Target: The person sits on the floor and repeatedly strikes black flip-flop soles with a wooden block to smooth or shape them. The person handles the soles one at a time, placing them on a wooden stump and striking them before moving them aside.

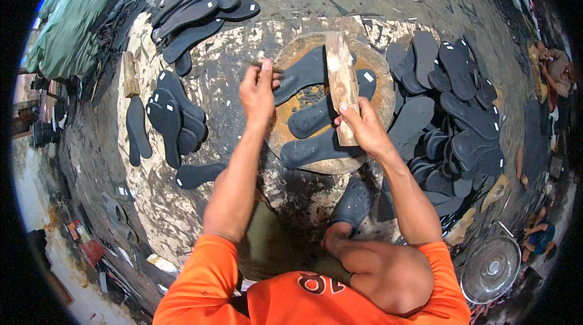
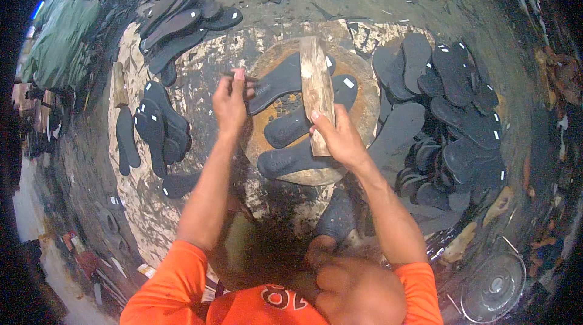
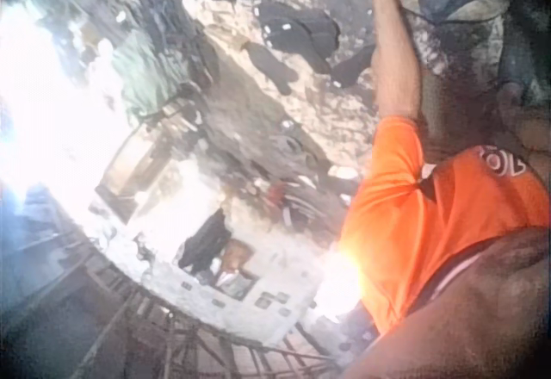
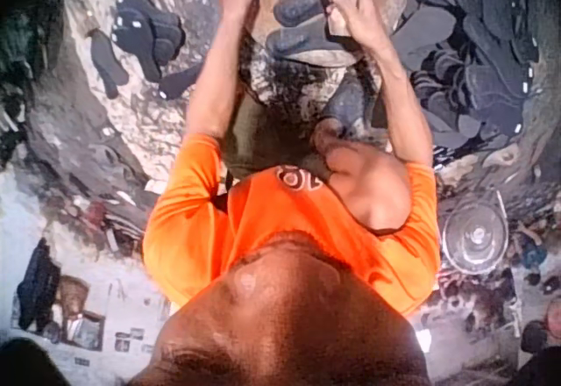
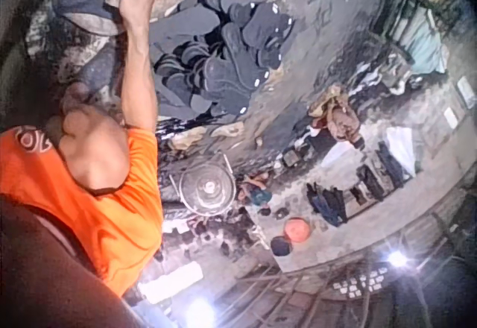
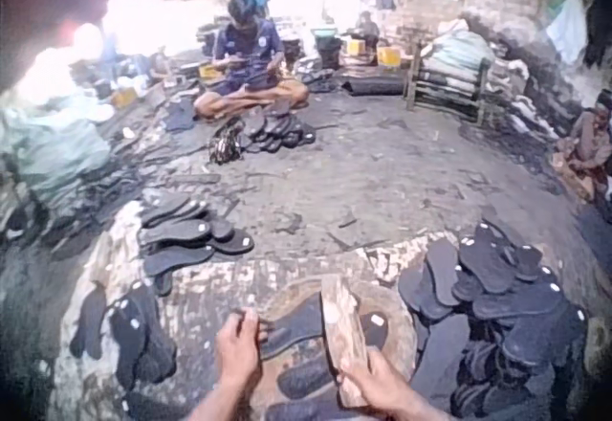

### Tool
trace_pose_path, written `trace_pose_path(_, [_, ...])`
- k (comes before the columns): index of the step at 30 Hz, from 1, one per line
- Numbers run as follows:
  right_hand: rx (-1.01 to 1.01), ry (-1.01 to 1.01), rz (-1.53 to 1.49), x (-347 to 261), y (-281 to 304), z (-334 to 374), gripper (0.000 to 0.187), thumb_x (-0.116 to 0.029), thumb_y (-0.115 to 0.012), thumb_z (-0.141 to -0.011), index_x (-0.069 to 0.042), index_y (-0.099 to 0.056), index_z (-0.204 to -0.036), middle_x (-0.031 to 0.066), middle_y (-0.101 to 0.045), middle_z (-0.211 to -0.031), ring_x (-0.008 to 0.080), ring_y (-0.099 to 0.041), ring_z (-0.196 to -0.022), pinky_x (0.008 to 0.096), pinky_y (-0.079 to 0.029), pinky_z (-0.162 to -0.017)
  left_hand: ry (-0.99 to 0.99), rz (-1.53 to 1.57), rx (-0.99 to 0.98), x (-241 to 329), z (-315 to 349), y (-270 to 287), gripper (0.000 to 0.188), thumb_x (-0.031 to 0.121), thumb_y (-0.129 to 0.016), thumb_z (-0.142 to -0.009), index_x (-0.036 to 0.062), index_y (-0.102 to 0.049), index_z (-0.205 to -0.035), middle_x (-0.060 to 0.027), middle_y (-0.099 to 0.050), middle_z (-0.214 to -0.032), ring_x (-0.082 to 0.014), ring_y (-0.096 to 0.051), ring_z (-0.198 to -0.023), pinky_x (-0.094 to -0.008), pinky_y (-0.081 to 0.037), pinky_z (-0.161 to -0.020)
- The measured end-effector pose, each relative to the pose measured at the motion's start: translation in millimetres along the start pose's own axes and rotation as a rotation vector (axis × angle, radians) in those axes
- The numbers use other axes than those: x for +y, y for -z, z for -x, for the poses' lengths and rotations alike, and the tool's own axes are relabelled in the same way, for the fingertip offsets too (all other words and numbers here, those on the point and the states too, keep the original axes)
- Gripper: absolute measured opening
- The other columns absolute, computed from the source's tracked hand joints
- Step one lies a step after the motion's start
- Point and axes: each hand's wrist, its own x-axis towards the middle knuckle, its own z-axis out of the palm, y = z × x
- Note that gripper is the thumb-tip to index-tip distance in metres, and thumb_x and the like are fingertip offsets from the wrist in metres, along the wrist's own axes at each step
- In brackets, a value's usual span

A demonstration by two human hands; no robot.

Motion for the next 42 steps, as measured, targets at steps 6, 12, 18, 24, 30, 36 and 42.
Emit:
trace_pose_path(6, [-0.196,-0.297,-0.217,-53.0,9.3,12.2,0.044,-0.042,-0.059,-0.104,-0.003,-0.052,-0.122,0.0111,-0.070,-0.085,0.0188,-0.070,-0.068,0.0313,-0.059,-0.062,-0.115,-0.428,-0.104,-1.7,-13.5,9.4,0.031,0.035,-0.063,-0.103,0.0047,-0.072,-0.107,-0.0078,-0.075,-0.083,-0.0145,-0.069,-0.075,-0.0336,-0.053,-0.070])
trace_pose_path(12, [0.036,0.305,0.051,-208.2,-16.3,68.3,0.067,-0.053,-0.052,-0.102,0.006,-0.054,-0.134,0.0128,-0.069,-0.087,0.0192,-0.069,-0.070,0.0315,-0.057,-0.067,-0.310,-0.570,-0.061,-9.8,-9.5,25.6,0.024,0.025,-0.065,-0.101,0.0023,-0.071,-0.102,-0.0155,-0.073,-0.087,-0.0303,-0.071,-0.078,-0.0380,-0.053,-0.072])
trace_pose_path(18, [0.039,0.483,0.734,-71.9,-25.2,21.9,0.055,-0.046,-0.057,-0.103,0.003,-0.055,-0.127,0.0166,-0.069,-0.098,0.0259,-0.068,-0.089,0.0406,-0.056,-0.081,-0.634,-0.618,-0.140,-7.6,-3.8,6.6,0.018,0.016,-0.069,-0.095,0.0030,-0.071,-0.107,-0.0164,-0.070,-0.098,-0.0353,-0.067,-0.092,-0.0431,-0.053,-0.082])
trace_pose_path(24, [-0.392,-0.250,0.069,-61.8,-1.9,7.7,0.054,-0.048,-0.059,-0.102,0.001,-0.056,-0.124,0.0132,-0.069,-0.101,0.0198,-0.068,-0.087,0.0376,-0.056,-0.078,-0.586,-0.639,-0.117,-18.7,-5.4,15.9,0.019,0.017,-0.063,-0.100,-0.0005,-0.067,-0.106,-0.0177,-0.068,-0.108,-0.0360,-0.067,-0.097,-0.0440,-0.054,-0.084])
trace_pose_path(30, [-0.278,-0.283,-0.004,-9.5,8.0,6.3,0.050,-0.049,-0.057,-0.104,-0.001,-0.055,-0.119,0.0055,-0.065,-0.080,0.0136,-0.065,-0.067,0.0300,-0.056,-0.061,-0.081,-0.239,-0.016,-6.7,24.5,8.7,0.030,0.029,-0.059,-0.106,0.0007,-0.069,-0.105,-0.0115,-0.070,-0.086,-0.0166,-0.070,-0.081,-0.0366,-0.055,-0.071])
trace_pose_path(36, [-0.212,-0.189,-0.016,-66.2,5.8,31.5,0.049,-0.047,-0.056,-0.105,0.000,-0.059,-0.119,0.0050,-0.066,-0.087,0.0124,-0.064,-0.073,0.0293,-0.054,-0.062,-0.279,-0.477,-0.090,-6.7,22.4,3.2,0.021,0.023,-0.063,-0.103,0.0036,-0.070,-0.104,-0.0130,-0.074,-0.089,-0.0251,-0.072,-0.079,-0.0368,-0.054,-0.073])
trace_pose_path(42, [0.003,0.294,-0.127,-199.7,-1.3,95.9,0.039,-0.036,-0.060,-0.104,0.001,-0.059,-0.115,0.0116,-0.068,-0.088,0.0191,-0.069,-0.075,0.0299,-0.057,-0.067,-0.448,-0.535,-0.087,-15.2,27.7,7.9,0.015,0.017,-0.067,-0.099,0.0034,-0.071,-0.104,-0.0135,-0.072,-0.095,-0.0317,-0.070,-0.084,-0.0416,-0.054,-0.076])
